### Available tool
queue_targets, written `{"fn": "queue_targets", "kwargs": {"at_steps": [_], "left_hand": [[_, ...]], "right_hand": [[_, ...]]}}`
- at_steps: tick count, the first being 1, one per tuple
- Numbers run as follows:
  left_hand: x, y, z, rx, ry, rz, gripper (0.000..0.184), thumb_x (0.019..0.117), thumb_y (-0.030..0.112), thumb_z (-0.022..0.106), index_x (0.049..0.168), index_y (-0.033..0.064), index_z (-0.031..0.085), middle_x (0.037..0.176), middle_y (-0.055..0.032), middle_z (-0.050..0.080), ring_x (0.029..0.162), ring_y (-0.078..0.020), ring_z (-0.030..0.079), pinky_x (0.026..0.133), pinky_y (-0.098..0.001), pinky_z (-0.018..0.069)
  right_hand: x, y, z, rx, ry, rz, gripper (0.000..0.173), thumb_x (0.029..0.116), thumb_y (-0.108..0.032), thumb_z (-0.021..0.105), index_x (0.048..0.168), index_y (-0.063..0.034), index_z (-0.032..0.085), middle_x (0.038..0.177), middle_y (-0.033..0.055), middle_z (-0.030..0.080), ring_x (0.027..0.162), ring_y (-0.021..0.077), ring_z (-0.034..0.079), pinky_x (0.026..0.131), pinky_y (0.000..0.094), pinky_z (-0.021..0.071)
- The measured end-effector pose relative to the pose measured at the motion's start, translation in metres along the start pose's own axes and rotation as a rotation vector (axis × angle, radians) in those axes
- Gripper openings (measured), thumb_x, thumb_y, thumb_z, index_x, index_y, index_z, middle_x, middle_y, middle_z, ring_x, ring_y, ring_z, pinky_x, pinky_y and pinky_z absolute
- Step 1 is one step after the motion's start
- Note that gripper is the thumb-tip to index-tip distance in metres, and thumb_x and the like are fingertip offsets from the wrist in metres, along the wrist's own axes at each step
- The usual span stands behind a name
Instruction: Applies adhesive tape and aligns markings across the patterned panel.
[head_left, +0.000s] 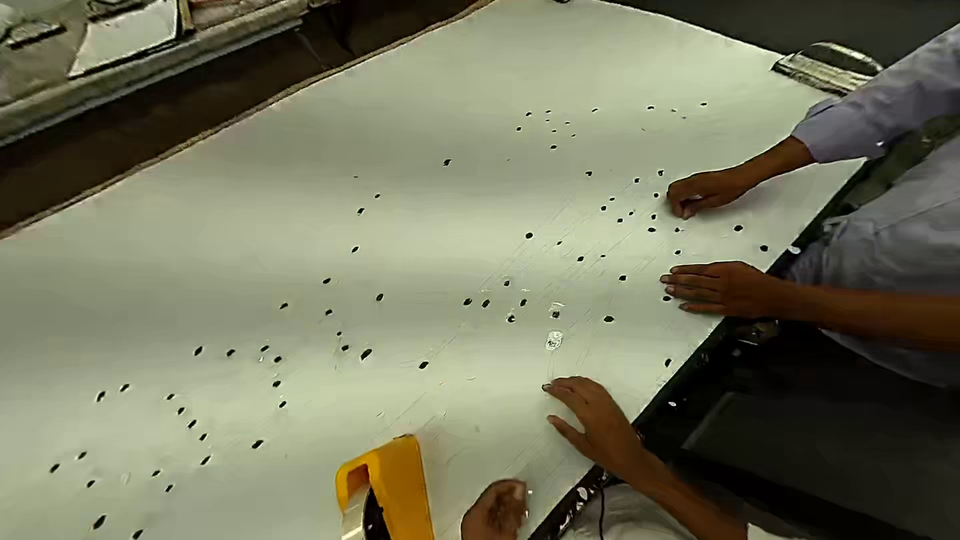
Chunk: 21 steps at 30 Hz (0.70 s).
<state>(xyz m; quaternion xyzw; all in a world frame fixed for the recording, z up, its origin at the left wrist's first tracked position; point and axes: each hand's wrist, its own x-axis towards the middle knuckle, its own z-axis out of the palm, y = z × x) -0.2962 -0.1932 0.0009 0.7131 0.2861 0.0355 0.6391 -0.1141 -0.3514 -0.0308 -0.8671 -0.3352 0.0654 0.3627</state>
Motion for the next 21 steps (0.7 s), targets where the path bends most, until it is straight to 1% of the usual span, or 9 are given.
{"fn": "queue_targets", "kwargs": {"at_steps": [4,8,10,12,14,16,17,19,21], "left_hand": [[0.12,0.047,0.055,0.27,-0.096,0.2,0.021,0.0981,0.013,0.062,0.107,-0.0025,0.073,0.087,-0.0085,0.072,0.075,-0.014,0.068,0.072,-0.0338,0.0593],[0.239,0.102,0.117,0.459,-0.216,0.218,0.027,0.1026,0.015,0.06,0.12,-0.0031,0.068,0.096,-0.0165,0.071,0.085,-0.0257,0.069,0.081,-0.0466,0.0578],[0.287,0.122,0.148,0.47,-0.211,0.233,0.034,0.1011,0.016,0.063,0.129,-0.0033,0.062,0.092,-0.017,0.071,0.079,-0.027,0.069,0.077,-0.048,0.0575],[0.327,0.134,0.175,0.466,-0.188,0.223,0.044,0.0991,0.017,0.066,0.137,-0.0019,0.052,0.085,-0.0158,0.07,0.071,-0.0257,0.067,0.071,-0.0465,0.0571],[0.354,0.141,0.193,0.539,-0.167,0.165,0.045,0.0972,0.016,0.069,0.132,-0.0038,0.05,0.087,-0.0193,0.07,0.074,-0.0305,0.068,0.073,-0.0506,0.0567],[0.367,0.148,0.198,0.705,-0.183,0.054,0.043,0.0951,0.021,0.072,0.124,-0.0063,0.057,0.096,-0.0248,0.07,0.086,-0.039,0.07,0.082,-0.0589,0.0563],[0.368,0.153,0.197,0.792,-0.191,0.005,0.043,0.0954,0.027,0.073,0.12,-0.0056,0.061,0.099,-0.0249,0.07,0.091,-0.0403,0.07,0.085,-0.0608,0.0557],[0.361,0.16,0.193,0.92,-0.178,-0.042,0.046,0.0943,0.036,0.073,0.115,-0.0044,0.066,0.1,-0.0266,0.069,0.097,-0.0448,0.067,0.086,-0.0661,0.0514],[0.338,0.16,0.18,0.949,-0.186,-0.052,0.045,0.0941,0.035,0.074,0.116,-0.0041,0.066,0.1,-0.0271,0.069,0.097,-0.0463,0.066,0.086,-0.0671,0.0507]], "right_hand": [[-0.023,0.075,-0.023,-0.122,0.176,0.095,0.047,0.1007,-0.048,0.056,0.13,-0.0148,0.07,0.137,0.0076,0.066,0.13,0.0278,0.06,0.11,0.0528,0.0458],[-0.034,0.094,-0.017,-0.207,0.269,0.027,0.042,0.1049,-0.047,0.048,0.124,-0.0199,0.073,0.135,0.0003,0.068,0.128,0.0215,0.062,0.11,0.0483,0.0449],[-0.034,0.094,-0.01,-0.226,0.35,0.012,0.039,0.105,-0.045,0.046,0.12,-0.0226,0.074,0.132,-0.0028,0.07,0.125,0.018,0.063,0.108,0.0435,0.0457],[-0.033,0.093,-0.008,-0.233,0.383,0.008,0.038,0.1053,-0.043,0.044,0.118,-0.0241,0.074,0.131,-0.0044,0.07,0.125,0.0159,0.063,0.108,0.0404,0.0448],[-0.034,0.095,-0.007,-0.233,0.387,-0.008,0.038,0.1057,-0.041,0.041,0.119,-0.0246,0.072,0.133,-0.0047,0.069,0.127,0.0147,0.061,0.11,0.0377,0.042],[-0.035,0.097,-0.007,-0.236,0.388,-0.023,0.038,0.1057,-0.04,0.04,0.119,-0.0249,0.072,0.133,-0.0051,0.069,0.128,0.0142,0.059,0.111,0.0361,0.0398],[-0.035,0.097,-0.006,-0.241,0.392,-0.029,0.038,0.1057,-0.039,0.039,0.119,-0.0247,0.072,0.133,-0.0052,0.069,0.128,0.014,0.059,0.111,0.0357,0.0396],[-0.035,0.097,-0.006,-0.245,0.397,-0.034,0.037,0.1054,-0.038,0.039,0.119,-0.0247,0.071,0.133,-0.0051,0.069,0.127,0.0139,0.059,0.111,0.0354,0.0391],[-0.035,0.098,-0.007,-0.258,0.401,-0.035,0.038,0.1051,-0.037,0.039,0.118,-0.0251,0.072,0.132,-0.0053,0.069,0.127,0.0139,0.06,0.111,0.0357,0.04]]}}
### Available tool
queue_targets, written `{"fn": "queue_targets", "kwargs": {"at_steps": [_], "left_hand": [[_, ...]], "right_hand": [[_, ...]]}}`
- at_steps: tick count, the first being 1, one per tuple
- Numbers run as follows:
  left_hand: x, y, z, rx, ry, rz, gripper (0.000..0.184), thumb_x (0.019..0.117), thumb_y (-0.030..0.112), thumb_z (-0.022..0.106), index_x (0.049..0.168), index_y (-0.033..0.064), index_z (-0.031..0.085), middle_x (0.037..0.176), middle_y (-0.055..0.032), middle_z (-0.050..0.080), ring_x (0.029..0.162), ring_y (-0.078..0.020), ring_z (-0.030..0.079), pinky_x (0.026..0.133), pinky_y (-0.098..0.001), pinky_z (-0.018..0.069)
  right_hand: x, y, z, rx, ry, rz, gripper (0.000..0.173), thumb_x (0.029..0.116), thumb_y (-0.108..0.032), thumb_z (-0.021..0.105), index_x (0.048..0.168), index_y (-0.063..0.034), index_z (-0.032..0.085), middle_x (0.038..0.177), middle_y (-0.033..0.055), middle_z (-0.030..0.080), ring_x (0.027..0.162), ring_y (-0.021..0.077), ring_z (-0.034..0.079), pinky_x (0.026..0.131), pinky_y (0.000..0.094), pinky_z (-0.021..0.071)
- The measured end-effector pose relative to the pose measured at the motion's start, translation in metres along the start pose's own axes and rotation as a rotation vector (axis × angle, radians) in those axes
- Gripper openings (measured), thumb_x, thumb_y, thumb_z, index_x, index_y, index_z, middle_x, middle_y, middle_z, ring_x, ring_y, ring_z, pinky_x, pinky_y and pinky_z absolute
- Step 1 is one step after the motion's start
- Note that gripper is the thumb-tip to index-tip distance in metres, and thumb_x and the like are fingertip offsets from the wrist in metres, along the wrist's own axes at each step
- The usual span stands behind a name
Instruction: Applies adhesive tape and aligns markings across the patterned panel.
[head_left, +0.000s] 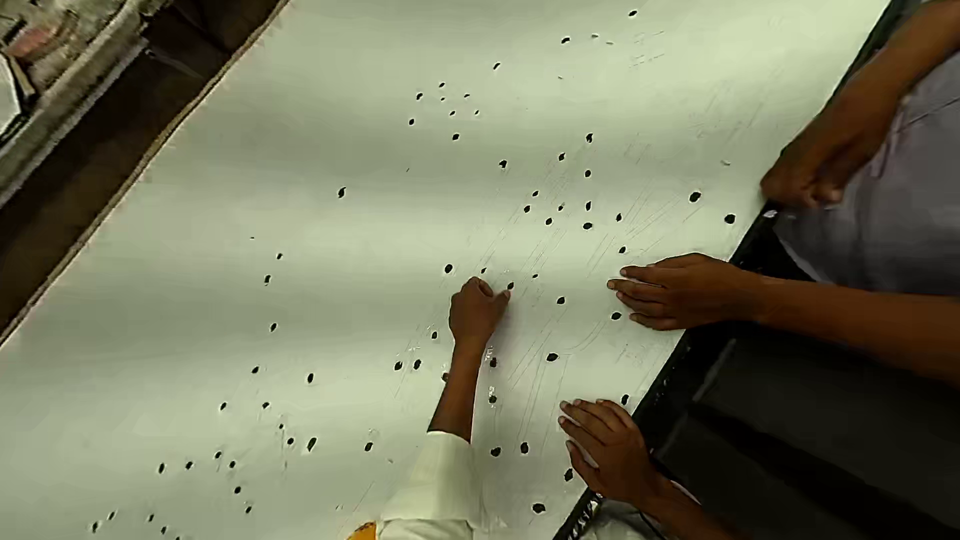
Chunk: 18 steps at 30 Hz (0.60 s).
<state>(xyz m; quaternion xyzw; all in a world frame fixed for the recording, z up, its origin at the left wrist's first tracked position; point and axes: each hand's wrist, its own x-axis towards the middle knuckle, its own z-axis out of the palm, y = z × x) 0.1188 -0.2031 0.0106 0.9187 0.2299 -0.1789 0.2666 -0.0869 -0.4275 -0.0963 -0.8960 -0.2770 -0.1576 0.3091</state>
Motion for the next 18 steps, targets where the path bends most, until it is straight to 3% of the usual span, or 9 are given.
{"fn": "queue_targets", "kwargs": {"at_steps": [2,4,6,8,11,14,16,18], "left_hand": [[-0.038,-0.028,0.001,-0.046,0.007,0.081,0.039,0.0959,0.029,0.072,0.115,-0.0046,0.066,0.089,-0.0238,0.069,0.085,-0.0418,0.068,0.08,-0.063,0.0537],[-0.092,-0.073,0.006,-0.125,0.083,0.202,0.034,0.0972,0.028,0.071,0.109,-0.0033,0.065,0.076,-0.0151,0.066,0.068,-0.0304,0.065,0.067,-0.0526,0.0557],[-0.154,-0.121,0.007,-0.209,0.239,0.281,0.03,0.0939,0.026,0.071,0.098,-0.003,0.068,0.07,-0.0078,0.063,0.06,-0.0181,0.062,0.059,-0.0396,0.0552],[-0.222,-0.163,0.001,-0.275,0.436,0.266,0.026,0.092,0.024,0.07,0.09,-0.0015,0.066,0.066,-0.0021,0.061,0.054,-0.007,0.058,0.052,-0.026,0.052],[-0.317,-0.223,-0.011,-0.398,0.739,0.105,0.018,0.0913,0.016,0.07,0.088,0.0,0.063,0.068,0.0041,0.061,0.056,0.0038,0.057,0.052,-0.014,0.0499],[-0.376,-0.274,-0.008,-0.394,0.929,-0.203,0.021,0.093,0.018,0.066,0.094,-0.0027,0.064,0.077,-0.0007,0.063,0.067,0.0004,0.062,0.059,-0.0162,0.0526],[-0.399,-0.302,0.003,-0.471,0.838,-0.37,0.032,0.0973,0.024,0.063,0.109,-0.0062,0.067,0.099,-0.0148,0.068,0.087,-0.0176,0.067,0.071,-0.0342,0.0564],[-0.406,-0.324,0.016,-0.597,0.707,-0.411,0.039,0.0997,0.028,0.061,0.118,-0.005,0.067,0.118,-0.0208,0.065,0.106,-0.028,0.065,0.085,-0.045,0.0556]], "right_hand": [[0.001,0.0,0.0,-0.005,0.006,0.0,0.038,0.105,-0.037,0.039,0.117,-0.0249,0.072,0.132,-0.0051,0.07,0.125,0.0144,0.061,0.11,0.0365,0.0413],[0.002,0.0,-0.001,0.006,-0.009,0.007,0.038,0.1049,-0.038,0.039,0.118,-0.0242,0.073,0.131,-0.0045,0.07,0.125,0.0151,0.061,0.109,0.0374,0.0412],[0.003,0.001,-0.003,0.011,-0.032,0.027,0.038,0.1041,-0.04,0.043,0.116,-0.023,0.075,0.13,-0.0028,0.071,0.124,0.0174,0.064,0.108,0.0412,0.0445],[0.007,0.002,-0.008,0.035,-0.068,0.058,0.038,0.1025,-0.042,0.048,0.113,-0.0194,0.077,0.128,0.0018,0.072,0.12,0.0237,0.066,0.104,0.0488,0.0475],[0.021,-0.011,-0.016,0.123,-0.106,0.078,0.039,0.0995,-0.042,0.053,0.105,-0.0114,0.078,0.121,0.0094,0.072,0.113,0.0331,0.066,0.098,0.0576,0.0475],[0.036,-0.05,-0.011,0.258,-0.174,-0.007,0.039,0.0992,-0.04,0.055,0.106,-0.0072,0.076,0.113,0.0114,0.073,0.107,0.0338,0.067,0.094,0.0581,0.0492],[0.037,-0.094,0.0,0.386,-0.3,-0.107,0.037,0.0986,-0.038,0.057,0.107,-0.007,0.075,0.109,0.0102,0.074,0.104,0.0307,0.069,0.093,0.0555,0.0527],[0.035,-0.148,0.011,0.489,-0.503,-0.225,0.036,0.0991,-0.038,0.06,0.112,-0.0081,0.075,0.109,0.0095,0.075,0.105,0.0293,0.07,0.096,0.056,0.0527]]}}
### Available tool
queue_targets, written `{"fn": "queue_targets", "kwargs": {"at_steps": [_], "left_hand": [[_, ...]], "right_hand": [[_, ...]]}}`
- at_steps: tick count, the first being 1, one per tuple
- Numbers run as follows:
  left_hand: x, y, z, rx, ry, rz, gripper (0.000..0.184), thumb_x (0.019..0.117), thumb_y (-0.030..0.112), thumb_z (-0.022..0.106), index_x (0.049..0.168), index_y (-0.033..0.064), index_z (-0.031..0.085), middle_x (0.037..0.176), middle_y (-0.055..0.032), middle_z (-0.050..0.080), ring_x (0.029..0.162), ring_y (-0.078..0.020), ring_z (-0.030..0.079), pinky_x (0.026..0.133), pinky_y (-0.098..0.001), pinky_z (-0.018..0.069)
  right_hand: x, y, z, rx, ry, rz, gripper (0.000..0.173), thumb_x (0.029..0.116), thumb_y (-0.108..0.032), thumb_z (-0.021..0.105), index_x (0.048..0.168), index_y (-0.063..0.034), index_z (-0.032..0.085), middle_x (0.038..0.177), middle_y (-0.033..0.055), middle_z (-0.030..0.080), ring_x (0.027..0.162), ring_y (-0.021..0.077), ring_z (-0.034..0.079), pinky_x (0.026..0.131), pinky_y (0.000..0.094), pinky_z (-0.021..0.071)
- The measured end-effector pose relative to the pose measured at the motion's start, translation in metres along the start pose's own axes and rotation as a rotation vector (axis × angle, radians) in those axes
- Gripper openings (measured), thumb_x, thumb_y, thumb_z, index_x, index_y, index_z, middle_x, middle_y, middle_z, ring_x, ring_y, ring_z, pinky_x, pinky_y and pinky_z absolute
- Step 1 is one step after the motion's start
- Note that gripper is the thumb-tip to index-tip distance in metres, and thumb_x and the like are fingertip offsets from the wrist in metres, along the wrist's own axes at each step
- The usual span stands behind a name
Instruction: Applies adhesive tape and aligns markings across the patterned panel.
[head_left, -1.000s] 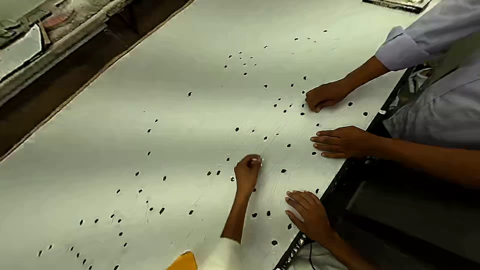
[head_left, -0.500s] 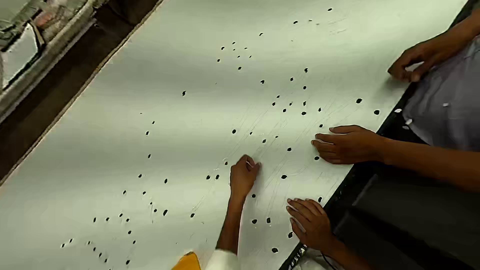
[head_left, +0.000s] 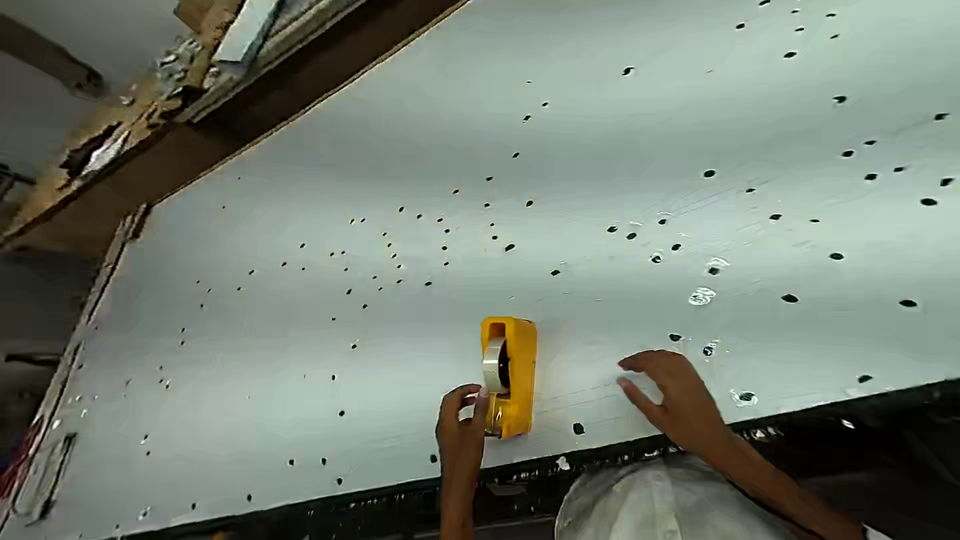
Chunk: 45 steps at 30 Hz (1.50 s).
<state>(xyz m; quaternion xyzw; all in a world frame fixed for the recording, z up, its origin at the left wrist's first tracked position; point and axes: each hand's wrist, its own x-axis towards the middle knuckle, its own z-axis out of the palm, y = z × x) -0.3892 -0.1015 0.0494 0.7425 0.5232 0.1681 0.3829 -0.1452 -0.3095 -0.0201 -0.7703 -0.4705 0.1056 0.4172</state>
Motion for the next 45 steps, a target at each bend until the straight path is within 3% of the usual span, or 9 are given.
{"fn": "queue_targets", "kwargs": {"at_steps": [6,10,21,25,29,32,35,38,45], "left_hand": [[-0.009,-0.021,0.0,-0.185,-0.168,-0.07,0.022,0.0968,0.018,0.062,0.1,-0.0014,0.072,0.129,-0.0182,0.059,0.115,-0.0239,0.062,0.091,-0.0388,0.056],[-0.022,-0.017,-0.011,-0.212,-0.107,-0.035,0.016,0.096,0.015,0.065,0.097,0.0006,0.072,0.117,-0.0138,0.063,0.108,-0.0212,0.063,0.085,-0.0375,0.0562],[-0.05,-0.032,-0.024,-0.115,-0.155,-0.085,0.02,0.1005,0.016,0.058,0.092,0.0073,0.074,0.075,0.0028,0.067,0.067,-0.0065,0.061,0.065,-0.0255,0.0502],[-0.048,-0.04,-0.019,-0.434,-0.213,-0.233,0.02,0.1015,0.006,0.055,0.091,0.0018,0.072,0.071,0.0021,0.063,0.06,-0.0039,0.051,0.057,-0.0184,0.0418],[-0.047,-0.06,-0.006,-0.999,-0.351,-0.561,0.028,0.1039,0.008,0.043,0.088,0.005,0.066,0.068,0.0018,0.061,0.055,-0.0049,0.056,0.054,-0.0196,0.0511],[-0.059,-0.062,0.02,-0.968,-0.39,-0.719,0.03,0.1082,0.008,0.036,0.093,0.0065,0.062,0.069,0.003,0.061,0.05,-0.0024,0.053,0.048,-0.0164,0.0481],[-0.073,-0.04,0.033,-0.757,-0.361,-0.566,0.028,0.1056,0.006,0.041,0.095,0.0038,0.066,0.069,0.0039,0.062,0.053,-0.0025,0.054,0.052,-0.018,0.0485],[-0.078,-0.008,0.055,-0.655,-0.421,-0.333,0.025,0.1018,0.004,0.046,0.096,0.0035,0.07,0.07,0.0049,0.064,0.056,-0.0018,0.056,0.054,-0.0179,0.05],[-0.016,0.129,0.205,-0.276,-0.651,0.205,0.02,0.0987,0.011,0.06,0.108,-0.0014,0.072,0.089,-0.0042,0.071,0.072,-0.0093,0.065,0.068,-0.0277,0.0563]], "right_hand": [[0.019,-0.099,0.088,0.004,-0.362,-0.23,0.051,0.0951,-0.055,0.063,0.12,-0.0116,0.072,0.108,0.0089,0.073,0.103,0.0283,0.069,0.095,0.0556,0.0499],[0.014,-0.107,0.117,-0.09,-0.195,-0.323,0.031,0.0942,-0.043,0.067,0.102,-0.0143,0.077,0.096,0.003,0.074,0.093,0.023,0.07,0.088,0.051,0.053],[0.006,-0.109,0.119,-0.171,-0.092,-0.309,0.032,0.0888,-0.046,0.072,0.101,-0.0173,0.078,0.092,-0.0004,0.074,0.086,0.0197,0.069,0.087,0.051,0.0508],[0.004,-0.109,0.119,-0.164,-0.089,-0.288,0.032,0.088,-0.045,0.073,0.102,-0.0169,0.078,0.092,-0.0001,0.074,0.083,0.0195,0.069,0.087,0.0507,0.0507],[0.004,-0.112,0.115,-0.07,-0.176,-0.232,0.03,0.0903,-0.042,0.073,0.103,-0.0146,0.078,0.094,0.0022,0.075,0.088,0.021,0.07,0.09,0.0529,0.0506],[0.008,-0.105,0.096,0.025,-0.37,-0.188,0.028,0.0981,-0.031,0.066,0.116,-0.0105,0.075,0.107,0.0079,0.074,0.102,0.0261,0.069,0.099,0.055,0.0466],[0.015,-0.08,0.057,0.061,-0.428,-0.124,0.034,0.1026,-0.03,0.059,0.128,-0.0104,0.069,0.115,0.0115,0.072,0.11,0.0291,0.067,0.104,0.0547,0.0432],[0.0,-0.03,0.006,0.015,-0.188,-0.03,0.03,0.099,-0.029,0.065,0.122,-0.0116,0.073,0.112,0.008,0.074,0.106,0.0256,0.069,0.098,0.0502,0.0502],[-0.038,0.11,-0.117,-0.246,0.219,0.265,0.043,0.0963,-0.035,0.067,0.13,-0.0075,0.069,0.132,0.0135,0.067,0.125,0.0342,0.061,0.107,0.0566,0.0471]]}}
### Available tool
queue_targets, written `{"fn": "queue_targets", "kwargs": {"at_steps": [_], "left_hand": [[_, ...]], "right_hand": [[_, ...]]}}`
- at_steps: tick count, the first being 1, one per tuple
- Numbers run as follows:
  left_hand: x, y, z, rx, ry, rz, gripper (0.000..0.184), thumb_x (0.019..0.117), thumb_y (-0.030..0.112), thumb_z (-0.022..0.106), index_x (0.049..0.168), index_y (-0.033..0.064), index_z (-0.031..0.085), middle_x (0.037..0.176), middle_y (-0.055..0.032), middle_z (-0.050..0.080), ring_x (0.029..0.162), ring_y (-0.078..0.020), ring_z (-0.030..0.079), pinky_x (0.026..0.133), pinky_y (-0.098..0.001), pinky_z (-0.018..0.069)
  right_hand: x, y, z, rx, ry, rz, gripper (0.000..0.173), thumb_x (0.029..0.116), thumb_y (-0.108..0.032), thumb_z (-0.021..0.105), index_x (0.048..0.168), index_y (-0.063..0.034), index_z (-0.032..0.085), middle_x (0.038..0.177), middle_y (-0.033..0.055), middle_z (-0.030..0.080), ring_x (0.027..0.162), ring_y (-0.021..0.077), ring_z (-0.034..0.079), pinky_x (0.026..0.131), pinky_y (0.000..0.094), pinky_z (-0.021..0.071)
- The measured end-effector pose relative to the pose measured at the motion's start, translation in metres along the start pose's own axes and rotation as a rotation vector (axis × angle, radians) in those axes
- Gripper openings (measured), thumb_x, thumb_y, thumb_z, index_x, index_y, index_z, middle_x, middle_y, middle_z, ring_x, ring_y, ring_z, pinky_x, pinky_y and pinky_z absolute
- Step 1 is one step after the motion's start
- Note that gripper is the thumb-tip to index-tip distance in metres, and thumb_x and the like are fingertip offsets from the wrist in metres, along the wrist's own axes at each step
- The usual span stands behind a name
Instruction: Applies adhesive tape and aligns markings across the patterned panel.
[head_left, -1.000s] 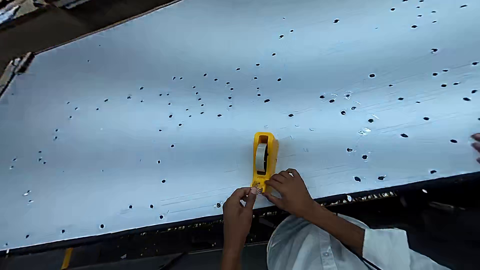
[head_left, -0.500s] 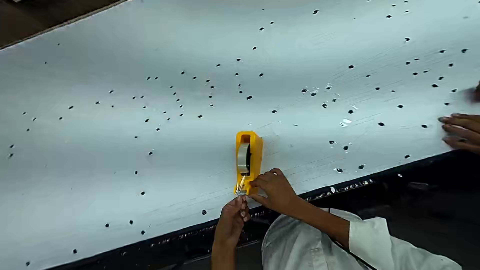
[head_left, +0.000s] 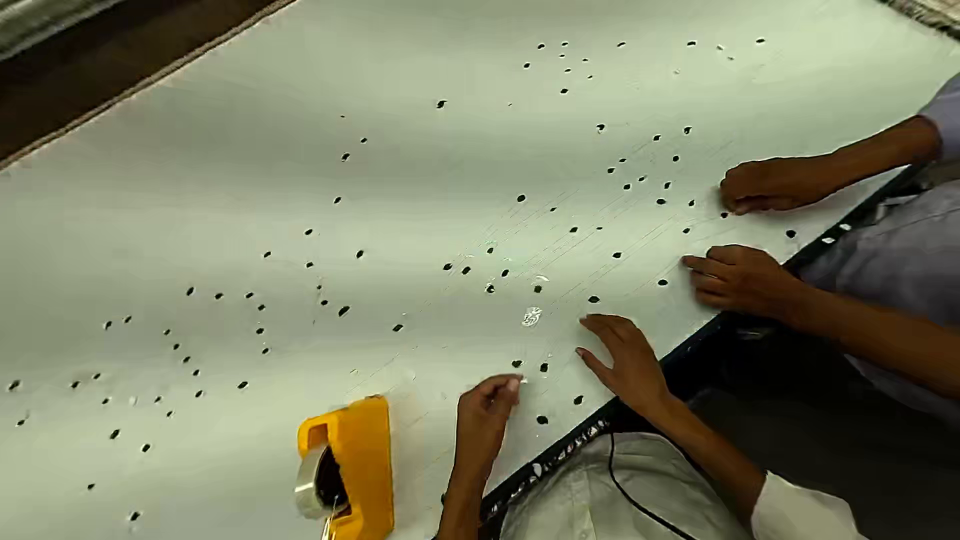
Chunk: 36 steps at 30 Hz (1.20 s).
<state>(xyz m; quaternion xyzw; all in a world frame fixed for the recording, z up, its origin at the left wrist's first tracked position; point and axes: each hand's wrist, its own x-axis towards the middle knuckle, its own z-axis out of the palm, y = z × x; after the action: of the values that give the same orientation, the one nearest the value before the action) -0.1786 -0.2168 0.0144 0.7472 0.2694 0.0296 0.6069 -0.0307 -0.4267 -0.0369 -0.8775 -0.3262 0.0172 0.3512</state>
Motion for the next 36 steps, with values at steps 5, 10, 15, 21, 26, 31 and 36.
{"fn": "queue_targets", "kwargs": {"at_steps": [5,10,15,21,26,31,36], "left_hand": [[0.145,0.058,0.084,0.274,-0.148,0.192,0.024,0.1024,0.012,0.059,0.116,-0.0041,0.07,0.095,-0.0149,0.072,0.082,-0.0206,0.068,0.078,-0.0406,0.058],[0.248,0.094,0.148,0.397,-0.177,0.093,0.047,0.0999,0.02,0.065,0.135,-0.0063,0.049,0.09,-0.0175,0.07,0.076,-0.0256,0.067,0.075,-0.0458,0.0559],[0.262,0.123,0.167,0.828,-0.12,-0.134,0.055,0.0949,0.04,0.072,0.122,-0.0068,0.061,0.109,-0.0306,0.066,0.106,-0.0481,0.064,0.09,-0.067,0.0498],[0.177,0.087,0.11,0.754,-0.122,0.023,0.037,0.0989,0.032,0.068,0.106,-0.0045,0.065,0.08,-0.021,0.064,0.074,-0.0384,0.064,0.069,-0.0592,0.0532],[0.036,0.031,0.003,0.482,0.231,0.111,0.023,0.0927,0.025,0.072,0.088,0.0038,0.063,0.061,0.0023,0.053,0.051,-0.0055,0.051,0.05,-0.0242,0.0458],[-0.096,0.0,-0.09,0.448,0.779,0.016,0.021,0.0919,0.018,0.07,0.09,-0.0012,0.064,0.068,0.001,0.06,0.058,-0.0003,0.057,0.055,-0.0167,0.0501],[-0.153,-0.039,-0.141,0.445,1.021,-0.107,0.022,0.0919,0.017,0.069,0.1,-0.0029,0.067,0.09,-0.0096,0.067,0.08,-0.0124,0.067,0.065,-0.0268,0.0558]], "right_hand": [[-0.011,0.058,-0.009,-0.062,0.014,-0.001,0.043,0.1003,-0.044,0.056,0.126,-0.0135,0.072,0.138,0.0054,0.065,0.129,0.0282,0.059,0.108,0.0547,0.0439],[-0.011,0.053,-0.004,-0.068,0.07,-0.01,0.038,0.1002,-0.04,0.056,0.121,-0.0147,0.074,0.135,0.003,0.067,0.125,0.0247,0.062,0.107,0.0503,0.0452],[-0.011,0.053,-0.003,-0.059,0.073,-0.029,0.034,0.1002,-0.037,0.056,0.119,-0.015,0.075,0.135,0.0018,0.067,0.125,0.0229,0.062,0.107,0.0476,0.0456],[-0.011,0.056,-0.002,-0.032,0.073,-0.009,0.034,0.101,-0.037,0.055,0.118,-0.0155,0.076,0.135,0.0014,0.067,0.125,0.0232,0.062,0.106,0.0491,0.0466],[-0.005,0.056,-0.01,-0.007,0.029,-0.001,0.039,0.0996,-0.038,0.056,0.117,-0.0082,0.075,0.131,0.0114,0.069,0.121,0.0373,0.064,0.099,0.0625,0.0474],[0.007,0.02,-0.001,0.077,-0.015,-0.068,0.047,0.0994,-0.038,0.054,0.118,0.0024,0.07,0.125,0.0241,0.066,0.117,0.0488,0.061,0.099,0.0686,0.0429],[0.005,-0.065,0.044,0.263,-0.212,-0.18,0.034,0.0971,-0.032,0.06,0.111,-0.0033,0.073,0.102,0.0128,0.072,0.097,0.0312,0.07,0.084,0.0565,0.0555]]}}
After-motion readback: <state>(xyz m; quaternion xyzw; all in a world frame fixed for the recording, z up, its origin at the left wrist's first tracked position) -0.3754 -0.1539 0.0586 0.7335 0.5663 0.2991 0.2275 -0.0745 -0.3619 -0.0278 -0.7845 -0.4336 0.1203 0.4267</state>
